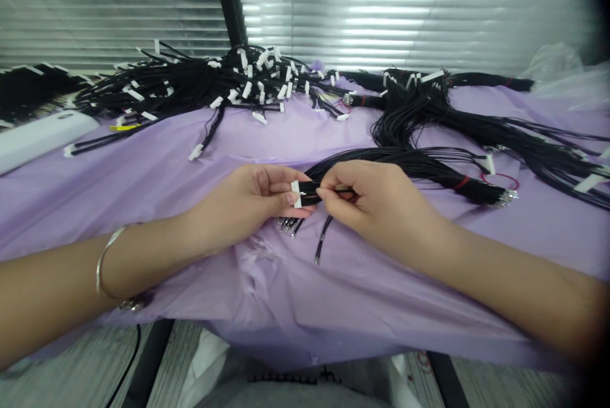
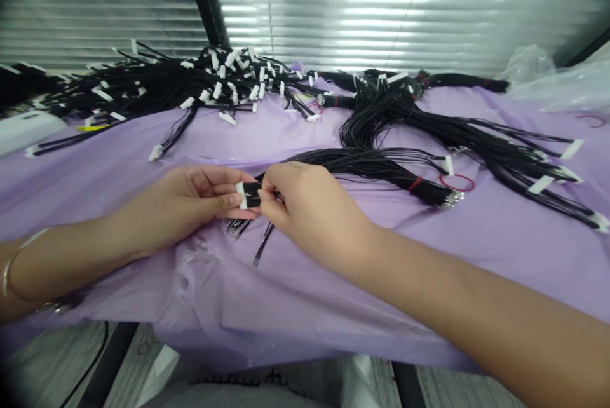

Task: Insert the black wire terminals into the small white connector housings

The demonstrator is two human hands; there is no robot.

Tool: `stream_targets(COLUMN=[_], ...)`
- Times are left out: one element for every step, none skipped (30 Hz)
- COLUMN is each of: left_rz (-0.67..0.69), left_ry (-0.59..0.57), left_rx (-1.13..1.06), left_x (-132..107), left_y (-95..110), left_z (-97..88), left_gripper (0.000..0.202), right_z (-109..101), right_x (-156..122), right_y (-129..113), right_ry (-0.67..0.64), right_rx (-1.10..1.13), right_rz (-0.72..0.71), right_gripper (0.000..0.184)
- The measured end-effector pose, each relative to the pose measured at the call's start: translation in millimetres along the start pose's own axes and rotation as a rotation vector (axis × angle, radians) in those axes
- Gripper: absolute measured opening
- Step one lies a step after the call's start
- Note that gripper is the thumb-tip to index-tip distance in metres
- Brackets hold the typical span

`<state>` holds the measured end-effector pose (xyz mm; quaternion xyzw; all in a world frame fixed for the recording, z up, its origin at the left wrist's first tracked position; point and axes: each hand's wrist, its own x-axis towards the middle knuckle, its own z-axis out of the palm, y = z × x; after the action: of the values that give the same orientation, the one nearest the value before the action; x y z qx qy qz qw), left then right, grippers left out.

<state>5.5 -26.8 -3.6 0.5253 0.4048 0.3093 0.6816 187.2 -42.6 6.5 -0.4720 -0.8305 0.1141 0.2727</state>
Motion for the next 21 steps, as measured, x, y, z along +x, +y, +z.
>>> stream_targets(left_rz=[-0.002,-0.003,-0.002,-0.001,-0.003,-0.005,-0.009,-0.014,-0.019,-0.021,-0.021,-0.022,-0.023,-0.024,-0.025,-0.025,-0.026,-0.026,-0.027,-0.028,-0.031], left_ry=[-0.002,-0.005,-0.01,-0.015,-0.019,-0.022,-0.022,-0.02,-0.016,-0.011,-0.004,0.002,0.009,0.016,0.023,0.031,0.036,0.039,0.042,0.044,0.044], left_rx=[-0.002,-0.003,-0.005,-0.007,-0.007,-0.007,-0.006,-0.004,-0.001,0.001,0.002,0.004,0.003,0.001,-0.002,-0.006,-0.01,-0.015,-0.018,-0.021,-0.023], left_x=[0,0,0,0,0,0,0,0,0,0,0,0,0,0,0,0,0,1,1,0,0], left_y=[0,0,-1,-1,-1,-1,-1,-1,0,0,1,1,1,2,2,2,2,2,2,2,2], left_z=[-0.1,-0.3,-0.6,-0.9,-1.2,-1.5,-1.6,-1.7,-1.5,-1.2,-0.6,0.1,0.9,1.7,2.5,3.2,3.6,3.9,4.1,4.1,3.9], left_gripper=[0.021,0.021,0.021,0.02,0.02,0.02,0.02,0.021,0.021,0.021,0.021,0.02,0.019,0.019,0.018,0.018,0.018,0.018,0.018,0.019,0.02], right_z=[0,0,0,-1,-1,-2,-2,-3,-3,-2,-2,-1,0,1,2,3,5,6,7,8,9], right_x=[0,0,0,0,0,0,-1,-1,-1,-2,-2,-2,-2,-2,-1,-1,-1,0,0,0,0], right_y=[0,0,1,1,1,1,1,1,1,1,1,1,1,1,1,1,1,2,2,3,3], right_ry=[0.001,-0.003,-0.01,-0.018,-0.025,-0.029,-0.035,-0.04,-0.046,-0.052,-0.055,-0.056,-0.054,-0.049,-0.043,-0.036,-0.031,-0.027,-0.024,-0.023,-0.02], right_rx=[0.004,0.009,0.011,0.012,0.013,0.015,0.02,0.026,0.032,0.035,0.033,0.026,0.015,0.003,-0.008,-0.018,-0.024,-0.027,-0.028,-0.027,-0.023], right_rz=[-0.008,-0.015,-0.02,-0.022,-0.022,-0.02,-0.018,-0.017,-0.016,-0.017,-0.018,-0.018,-0.019,-0.023,-0.03,-0.038,-0.049,-0.062,-0.074,-0.083,-0.092], right_gripper=[0.01,0.011,0.011,0.011,0.011,0.011,0.011,0.011,0.011,0.011,0.012,0.012,0.012,0.012,0.012,0.013,0.013,0.013,0.014,0.014,0.014])
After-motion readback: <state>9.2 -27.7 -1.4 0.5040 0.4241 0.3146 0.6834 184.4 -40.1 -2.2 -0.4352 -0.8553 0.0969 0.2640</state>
